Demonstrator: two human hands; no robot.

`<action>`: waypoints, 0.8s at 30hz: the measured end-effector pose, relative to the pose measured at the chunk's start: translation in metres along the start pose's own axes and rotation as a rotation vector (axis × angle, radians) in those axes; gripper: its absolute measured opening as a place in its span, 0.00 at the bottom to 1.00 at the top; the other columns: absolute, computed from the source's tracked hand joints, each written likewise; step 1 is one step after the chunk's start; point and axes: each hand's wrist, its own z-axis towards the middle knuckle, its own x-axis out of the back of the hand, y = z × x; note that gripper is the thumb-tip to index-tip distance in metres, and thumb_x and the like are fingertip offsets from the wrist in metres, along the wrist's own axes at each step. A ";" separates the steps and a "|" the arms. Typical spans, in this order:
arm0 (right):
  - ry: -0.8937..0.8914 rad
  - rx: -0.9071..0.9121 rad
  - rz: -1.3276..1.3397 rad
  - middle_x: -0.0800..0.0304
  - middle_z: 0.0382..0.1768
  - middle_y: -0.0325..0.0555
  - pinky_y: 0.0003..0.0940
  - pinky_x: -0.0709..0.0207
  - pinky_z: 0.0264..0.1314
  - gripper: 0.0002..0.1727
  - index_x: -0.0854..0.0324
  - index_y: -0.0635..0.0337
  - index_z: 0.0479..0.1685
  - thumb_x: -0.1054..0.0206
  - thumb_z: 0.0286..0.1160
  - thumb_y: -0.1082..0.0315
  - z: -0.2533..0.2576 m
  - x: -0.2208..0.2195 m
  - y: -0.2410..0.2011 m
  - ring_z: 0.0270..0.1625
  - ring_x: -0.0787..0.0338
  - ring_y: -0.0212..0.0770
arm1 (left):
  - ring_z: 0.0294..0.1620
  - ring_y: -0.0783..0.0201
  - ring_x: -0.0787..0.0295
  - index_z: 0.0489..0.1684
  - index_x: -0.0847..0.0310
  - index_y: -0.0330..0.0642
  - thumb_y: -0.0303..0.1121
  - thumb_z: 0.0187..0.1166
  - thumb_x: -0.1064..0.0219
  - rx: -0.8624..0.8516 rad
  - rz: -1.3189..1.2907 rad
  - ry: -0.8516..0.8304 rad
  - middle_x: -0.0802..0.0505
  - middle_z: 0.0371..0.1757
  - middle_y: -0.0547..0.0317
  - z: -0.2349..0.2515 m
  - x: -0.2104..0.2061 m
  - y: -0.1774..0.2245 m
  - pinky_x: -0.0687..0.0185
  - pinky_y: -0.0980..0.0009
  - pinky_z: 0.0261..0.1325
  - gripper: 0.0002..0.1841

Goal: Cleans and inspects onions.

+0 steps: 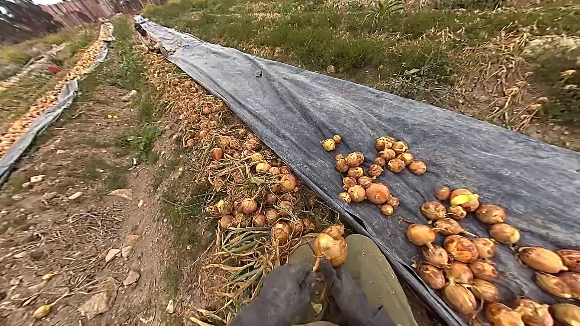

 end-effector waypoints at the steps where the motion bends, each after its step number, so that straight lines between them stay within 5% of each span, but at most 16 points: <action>1: 0.010 -0.081 0.085 0.17 0.28 0.42 0.41 0.17 0.29 0.39 0.21 0.52 0.57 0.58 0.82 0.26 -0.001 -0.001 0.003 0.24 0.17 0.39 | 0.62 0.45 0.09 0.65 0.14 0.42 0.50 0.93 0.52 -0.032 0.052 -0.093 0.06 0.58 0.44 0.004 -0.001 0.011 0.19 0.43 0.68 0.26; 4: 0.036 -0.081 0.169 0.19 0.28 0.42 0.37 0.23 0.24 0.37 0.18 0.54 0.57 0.58 0.86 0.31 0.000 0.009 0.008 0.22 0.21 0.38 | 0.68 0.35 0.13 0.68 0.18 0.38 0.48 0.95 0.55 -0.065 0.188 -0.321 0.10 0.65 0.38 0.024 0.008 0.035 0.23 0.34 0.69 0.26; 6: 0.160 0.188 -0.138 0.13 0.30 0.47 0.38 0.18 0.38 0.33 0.13 0.64 0.45 0.57 0.92 0.46 0.000 0.025 0.001 0.31 0.14 0.37 | 0.68 0.31 0.14 0.68 0.17 0.37 0.42 0.93 0.51 0.110 0.236 -0.304 0.10 0.65 0.32 0.041 0.021 0.026 0.24 0.30 0.66 0.22; 8: 0.424 0.482 -0.376 0.13 0.23 0.48 0.42 0.16 0.36 0.31 0.12 0.63 0.35 0.56 0.91 0.51 0.012 0.049 -0.004 0.29 0.11 0.41 | 0.68 0.29 0.15 0.64 0.15 0.33 0.37 0.89 0.46 0.325 0.275 -0.219 0.11 0.65 0.30 0.065 0.032 -0.015 0.22 0.29 0.63 0.19; 9: 0.523 0.550 -0.402 0.13 0.24 0.48 0.43 0.16 0.34 0.31 0.11 0.64 0.39 0.56 0.92 0.50 0.021 0.065 -0.009 0.28 0.11 0.41 | 0.72 0.29 0.17 0.67 0.16 0.34 0.40 0.89 0.45 0.401 0.246 -0.206 0.13 0.69 0.31 0.081 0.038 -0.040 0.25 0.28 0.68 0.21; 11: 0.548 0.504 -0.388 0.08 0.40 0.48 0.41 0.11 0.43 0.36 0.20 0.65 0.70 0.56 0.91 0.42 0.031 0.092 -0.022 0.36 0.09 0.37 | 0.74 0.36 0.17 0.66 0.14 0.41 0.50 0.83 0.39 0.436 0.181 -0.059 0.11 0.69 0.37 0.120 0.039 -0.085 0.24 0.34 0.73 0.25; 12: 0.555 0.451 -0.352 0.07 0.44 0.46 0.40 0.11 0.43 0.40 0.25 0.64 0.77 0.54 0.88 0.37 0.035 0.098 -0.024 0.37 0.08 0.34 | 0.73 0.41 0.16 0.65 0.12 0.45 0.55 0.82 0.38 0.454 0.141 0.028 0.10 0.67 0.42 0.145 0.035 -0.101 0.21 0.38 0.73 0.26; 15: 0.540 0.355 -0.207 0.09 0.38 0.44 0.38 0.13 0.27 0.36 0.30 0.64 0.81 0.45 0.86 0.43 0.037 0.089 -0.022 0.25 0.13 0.33 | 0.71 0.43 0.14 0.66 0.12 0.44 0.56 0.84 0.39 0.460 -0.064 0.256 0.09 0.66 0.42 0.225 0.024 -0.113 0.21 0.41 0.74 0.27; 19: 0.396 0.000 -0.154 0.09 0.56 0.57 0.44 0.14 0.58 0.29 0.26 0.67 0.78 0.43 0.89 0.53 0.009 0.069 -0.036 0.52 0.07 0.44 | 0.66 0.39 0.12 0.63 0.17 0.34 0.59 0.70 0.27 0.623 0.073 0.209 0.11 0.65 0.36 0.295 0.007 -0.111 0.15 0.39 0.63 0.36; 21: 0.365 -0.063 -0.134 0.08 0.55 0.57 0.44 0.16 0.59 0.28 0.22 0.63 0.76 0.43 0.89 0.52 0.000 0.064 -0.022 0.51 0.08 0.43 | 0.65 0.39 0.12 0.57 0.14 0.32 0.60 0.61 0.22 0.682 0.158 0.131 0.10 0.63 0.36 0.309 0.007 -0.114 0.14 0.38 0.61 0.38; 24: 0.297 0.062 -0.139 0.08 0.53 0.52 0.45 0.15 0.58 0.25 0.18 0.58 0.71 0.48 0.92 0.51 0.002 0.063 0.016 0.49 0.08 0.41 | 0.68 0.40 0.13 0.63 0.15 0.36 0.65 0.59 0.23 0.613 0.201 -0.010 0.10 0.64 0.38 0.311 0.024 -0.122 0.17 0.36 0.65 0.42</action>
